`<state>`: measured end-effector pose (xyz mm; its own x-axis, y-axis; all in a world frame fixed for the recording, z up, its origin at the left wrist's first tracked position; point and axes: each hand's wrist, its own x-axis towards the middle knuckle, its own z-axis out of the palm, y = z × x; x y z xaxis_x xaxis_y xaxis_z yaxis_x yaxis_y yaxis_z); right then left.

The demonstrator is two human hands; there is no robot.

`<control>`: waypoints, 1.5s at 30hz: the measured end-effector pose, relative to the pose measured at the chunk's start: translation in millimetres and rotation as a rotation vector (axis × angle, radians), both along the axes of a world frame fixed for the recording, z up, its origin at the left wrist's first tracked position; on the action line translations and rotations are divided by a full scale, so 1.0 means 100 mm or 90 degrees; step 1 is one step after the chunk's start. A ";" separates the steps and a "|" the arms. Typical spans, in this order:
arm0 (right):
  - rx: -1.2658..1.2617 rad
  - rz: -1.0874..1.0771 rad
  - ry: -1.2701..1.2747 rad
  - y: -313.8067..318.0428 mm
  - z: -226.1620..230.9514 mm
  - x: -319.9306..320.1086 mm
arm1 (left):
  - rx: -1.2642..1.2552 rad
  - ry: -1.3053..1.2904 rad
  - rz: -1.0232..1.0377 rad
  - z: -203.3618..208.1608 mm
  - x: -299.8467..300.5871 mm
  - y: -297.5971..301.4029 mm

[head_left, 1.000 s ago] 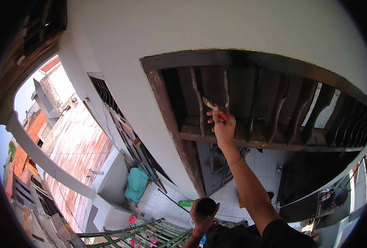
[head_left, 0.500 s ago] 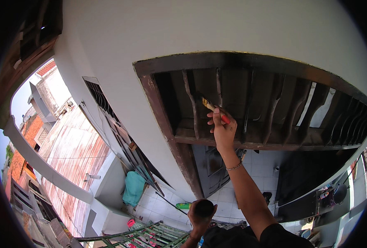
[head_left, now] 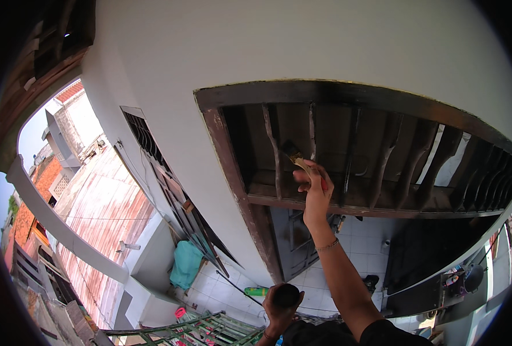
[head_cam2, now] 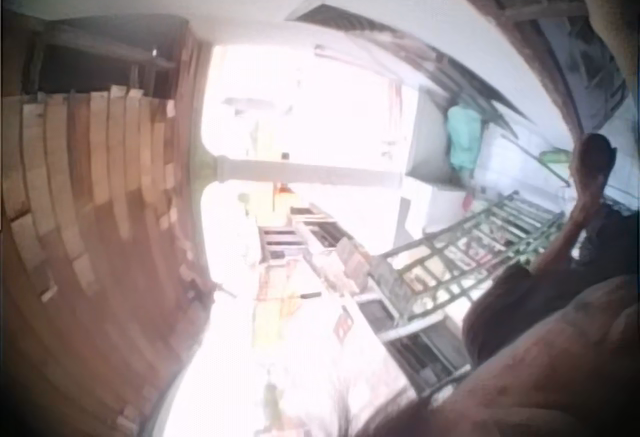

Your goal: The person paints a wooden window frame with a brush, repeatedly dipping the brush into a small container to reload paint. The person applies dark paint to the frame's vertical and horizontal members while standing on a ladder.

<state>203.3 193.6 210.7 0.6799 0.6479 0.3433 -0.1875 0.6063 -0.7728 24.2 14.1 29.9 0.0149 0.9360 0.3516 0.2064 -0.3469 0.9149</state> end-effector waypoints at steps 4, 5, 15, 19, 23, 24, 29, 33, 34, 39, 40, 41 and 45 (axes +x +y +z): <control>0.035 0.032 0.023 0.10 0.02 -0.03 | 0.006 0.008 0.028 -0.02 -0.05 -0.02; 0.036 0.039 0.026 0.10 0.03 -0.03 | 0.000 -0.006 0.028 -0.04 -0.05 -0.03; 0.128 -0.060 0.007 0.40 0.02 -0.02 | -0.025 -0.014 0.021 -0.06 -0.01 -0.06; 0.106 -0.138 0.009 0.47 0.08 -0.08 | -0.032 -0.023 0.021 -0.09 0.01 -0.06; 0.029 -0.182 -0.055 0.51 0.10 -0.03 | -0.021 -0.017 0.017 -0.10 0.01 -0.06; 0.065 -0.223 -0.081 0.54 0.11 -0.02 | -0.019 -0.016 0.013 -0.08 0.01 -0.06; 0.146 -0.335 -0.192 0.53 0.16 -0.05 | -0.040 -0.036 0.012 -0.11 -0.01 -0.05; 0.117 -0.278 -0.228 0.55 0.14 -0.09 | -0.062 -0.046 0.001 -0.17 -0.01 -0.03; 0.102 -0.274 -0.245 0.55 0.13 -0.09 | -0.064 -0.044 -0.002 -0.16 0.00 -0.03; 0.034 -0.115 -0.213 0.42 0.10 -0.05 | -0.050 -0.024 0.005 -0.07 0.00 -0.03; 0.027 -0.123 -0.222 0.32 0.12 -0.05 | -0.039 -0.019 0.012 -0.09 -0.02 -0.03; 0.020 -0.136 -0.236 0.24 0.15 -0.01 | -0.029 -0.018 0.013 -0.11 -0.01 -0.04; -0.016 -0.284 -0.321 0.42 0.17 0.08 | 0.008 -0.018 0.008 -0.09 0.02 -0.01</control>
<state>211.6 235.1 228.0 0.6450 0.3532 0.6776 0.4643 0.5231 -0.7147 25.7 13.5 20.5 -0.0063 0.9315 0.3637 0.1850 -0.3563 0.9159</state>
